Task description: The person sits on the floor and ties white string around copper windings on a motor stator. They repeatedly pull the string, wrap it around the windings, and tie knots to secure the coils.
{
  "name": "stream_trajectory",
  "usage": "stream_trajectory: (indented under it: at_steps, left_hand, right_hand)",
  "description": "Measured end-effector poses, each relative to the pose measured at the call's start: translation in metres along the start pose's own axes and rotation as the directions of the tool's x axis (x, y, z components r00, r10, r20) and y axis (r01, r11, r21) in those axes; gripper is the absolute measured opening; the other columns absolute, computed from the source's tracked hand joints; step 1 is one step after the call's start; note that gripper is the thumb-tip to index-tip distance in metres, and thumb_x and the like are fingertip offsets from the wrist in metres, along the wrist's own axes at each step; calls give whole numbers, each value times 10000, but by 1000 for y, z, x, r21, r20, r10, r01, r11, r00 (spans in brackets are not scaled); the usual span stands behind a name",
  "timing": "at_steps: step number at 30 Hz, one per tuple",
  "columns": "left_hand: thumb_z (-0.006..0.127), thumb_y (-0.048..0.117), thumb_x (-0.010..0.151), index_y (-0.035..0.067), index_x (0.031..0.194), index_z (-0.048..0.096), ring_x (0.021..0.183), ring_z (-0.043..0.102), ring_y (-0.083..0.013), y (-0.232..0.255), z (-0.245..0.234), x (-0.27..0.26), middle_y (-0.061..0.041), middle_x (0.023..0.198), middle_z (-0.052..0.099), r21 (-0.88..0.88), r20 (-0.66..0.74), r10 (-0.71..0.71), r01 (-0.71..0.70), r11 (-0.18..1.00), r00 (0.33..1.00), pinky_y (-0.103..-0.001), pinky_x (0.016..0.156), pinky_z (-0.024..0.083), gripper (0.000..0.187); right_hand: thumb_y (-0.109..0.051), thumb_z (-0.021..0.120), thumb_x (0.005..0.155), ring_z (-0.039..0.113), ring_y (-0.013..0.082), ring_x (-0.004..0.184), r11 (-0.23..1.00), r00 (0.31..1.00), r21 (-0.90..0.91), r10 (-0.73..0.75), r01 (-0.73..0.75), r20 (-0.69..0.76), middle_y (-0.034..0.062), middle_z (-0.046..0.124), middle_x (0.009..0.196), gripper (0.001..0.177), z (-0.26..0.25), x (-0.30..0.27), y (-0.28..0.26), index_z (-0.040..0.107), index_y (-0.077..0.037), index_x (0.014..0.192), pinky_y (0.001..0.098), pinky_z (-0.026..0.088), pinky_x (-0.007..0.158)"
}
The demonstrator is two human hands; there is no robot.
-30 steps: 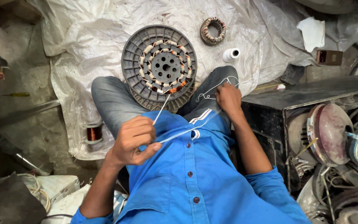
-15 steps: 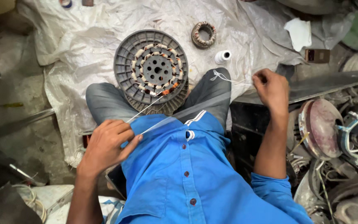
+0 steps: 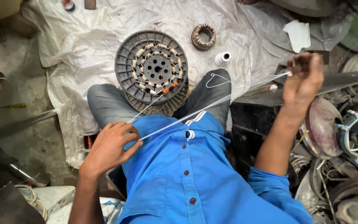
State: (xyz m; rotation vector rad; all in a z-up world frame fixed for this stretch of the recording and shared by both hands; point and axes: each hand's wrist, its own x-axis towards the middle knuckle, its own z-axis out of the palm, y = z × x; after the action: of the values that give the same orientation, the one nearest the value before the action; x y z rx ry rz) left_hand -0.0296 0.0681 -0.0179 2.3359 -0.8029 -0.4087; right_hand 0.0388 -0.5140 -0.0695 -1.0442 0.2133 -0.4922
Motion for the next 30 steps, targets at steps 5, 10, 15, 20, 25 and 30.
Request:
stream_trajectory:
  at_steps: [5, 10, 15, 20, 25, 30]
  left_hand:
    - [712, 375, 842, 132, 846, 821, 926, 670, -256, -25, 20, -20, -22, 955, 742, 108, 125, -166, 153, 982, 978, -445, 914, 463, 267]
    - [662, 399, 911, 139, 897, 817, 952, 699, -282, -48, 30, -34, -64, 998, 746, 411, -61, -538, 513, 754, 840, -468, 867, 489, 303]
    - [712, 312, 910, 85, 919, 789, 914, 706, -276, -13, 19, -24, -64, 973, 757, 70, -304, -225, 257, 964, 926, -429, 819, 530, 240]
    - [710, 241, 1021, 27, 1032, 717, 955, 708, -228, 32, 4, 11, -81, 1019, 726, -299, -689, -175, -56, 953, 704, -360, 876, 560, 214]
    - [696, 137, 937, -32, 1128, 709, 935, 700, -244, 59, 16, 55, -130, 988, 750, -543, -462, -52, -236, 806, 885, -364, 849, 541, 255]
    - [664, 124, 1000, 12, 1065, 754, 761, 742, -174, 50, 35, 57, -84, 853, 761, -785, -265, -222, -76, 615, 938, -298, 726, 585, 158]
  right_hand:
    - [-212, 641, 1108, 675, 203, 1018, 981, 984, 106, -154, 164, -93, 101, 706, 1122, 204, -27, 21, -35, 686, -21, 1166, 350, 548, 911]
    - [-237, 639, 1088, 632, 162, 913, 874, 885, -167, -465, 456, -14, 89, 692, 1073, 231, 8, 24, -67, 676, -19, 1154, 285, 500, 780]
    - [-320, 657, 1022, 550, 58, 806, 744, 923, -547, -317, 385, 218, -7, 657, 1059, 286, 119, -71, -14, 630, -85, 1183, 189, 434, 688]
    - [45, 734, 863, 583, 179, 693, 507, 572, -482, -26, 714, 820, 41, 593, 807, 256, 214, -156, 33, 733, -75, 1089, 309, 454, 586]
    - [-6, 870, 797, 536, 152, 606, 592, 553, -429, -36, 683, 832, 61, 553, 712, 267, 235, -166, 30, 746, -50, 1029, 315, 398, 531]
    - [34, 863, 815, 394, 87, 560, 625, 747, -570, -32, 533, 664, 6, 483, 661, 218, 214, -166, 34, 759, -28, 997, 276, 266, 512]
